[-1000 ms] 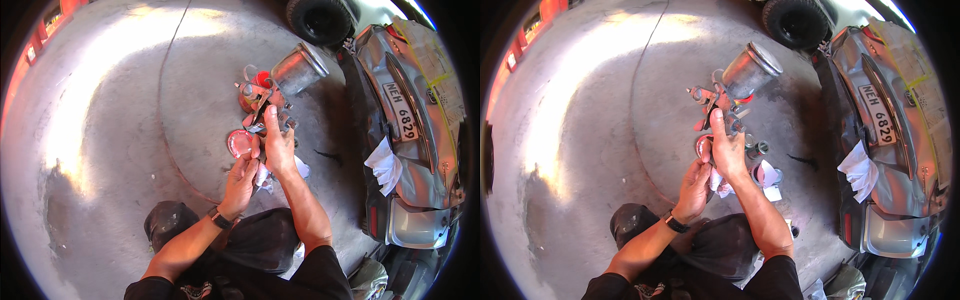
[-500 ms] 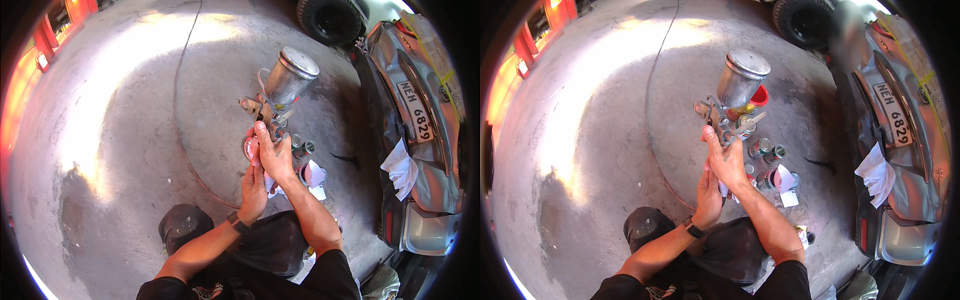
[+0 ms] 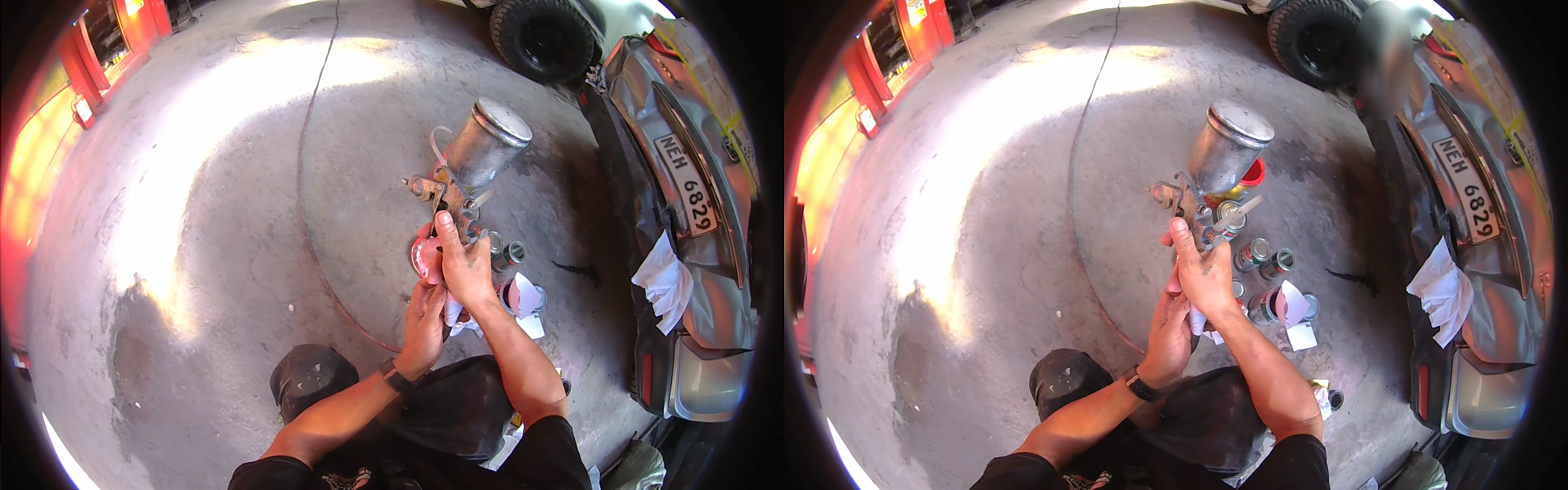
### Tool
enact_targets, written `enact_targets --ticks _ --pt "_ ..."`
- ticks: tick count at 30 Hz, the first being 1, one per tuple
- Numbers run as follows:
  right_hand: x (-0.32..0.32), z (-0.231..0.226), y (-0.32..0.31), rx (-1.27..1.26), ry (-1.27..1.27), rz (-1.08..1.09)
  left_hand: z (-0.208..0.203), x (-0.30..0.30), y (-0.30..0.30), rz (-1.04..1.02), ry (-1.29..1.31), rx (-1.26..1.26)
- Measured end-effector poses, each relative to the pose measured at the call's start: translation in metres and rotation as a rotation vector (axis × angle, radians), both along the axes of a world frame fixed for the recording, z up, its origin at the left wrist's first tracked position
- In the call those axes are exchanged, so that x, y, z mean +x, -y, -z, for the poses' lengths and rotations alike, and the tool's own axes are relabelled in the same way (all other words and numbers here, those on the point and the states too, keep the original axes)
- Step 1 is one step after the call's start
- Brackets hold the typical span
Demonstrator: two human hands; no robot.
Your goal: The person sits on the floor and cleans hands and a paint sprayer using a cloth and solvent from a yellow tin. The person then stands, walks through the garage, and connects the sprayer to an air compressor.
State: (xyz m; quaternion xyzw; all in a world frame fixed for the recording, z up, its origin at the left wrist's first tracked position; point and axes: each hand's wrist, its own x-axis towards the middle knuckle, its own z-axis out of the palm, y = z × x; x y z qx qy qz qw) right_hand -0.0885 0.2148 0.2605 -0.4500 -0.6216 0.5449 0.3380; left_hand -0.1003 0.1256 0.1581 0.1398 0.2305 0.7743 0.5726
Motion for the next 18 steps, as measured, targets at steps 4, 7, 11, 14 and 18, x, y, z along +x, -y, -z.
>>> enact_targets --ticks 4,7,11,14,18 --pt "0.006 -0.007 0.000 0.004 -0.087 0.002 -0.005 -0.003 0.002 0.050 -0.003 0.020" --pt "0.007 -0.010 0.003 0.063 -0.083 0.021 -0.006 -0.003 0.001 0.062 -0.038 -0.014" --pt "0.007 -0.009 0.008 0.039 -0.056 0.038 -0.007 -0.001 0.001 0.062 -0.099 -0.042" --pt "0.008 -0.007 0.008 0.010 -0.018 0.031 -0.001 0.004 0.000 0.031 -0.154 -0.099" --pt "0.008 -0.011 0.010 0.017 -0.008 0.025 -0.004 0.007 0.000 0.011 -0.153 -0.095"
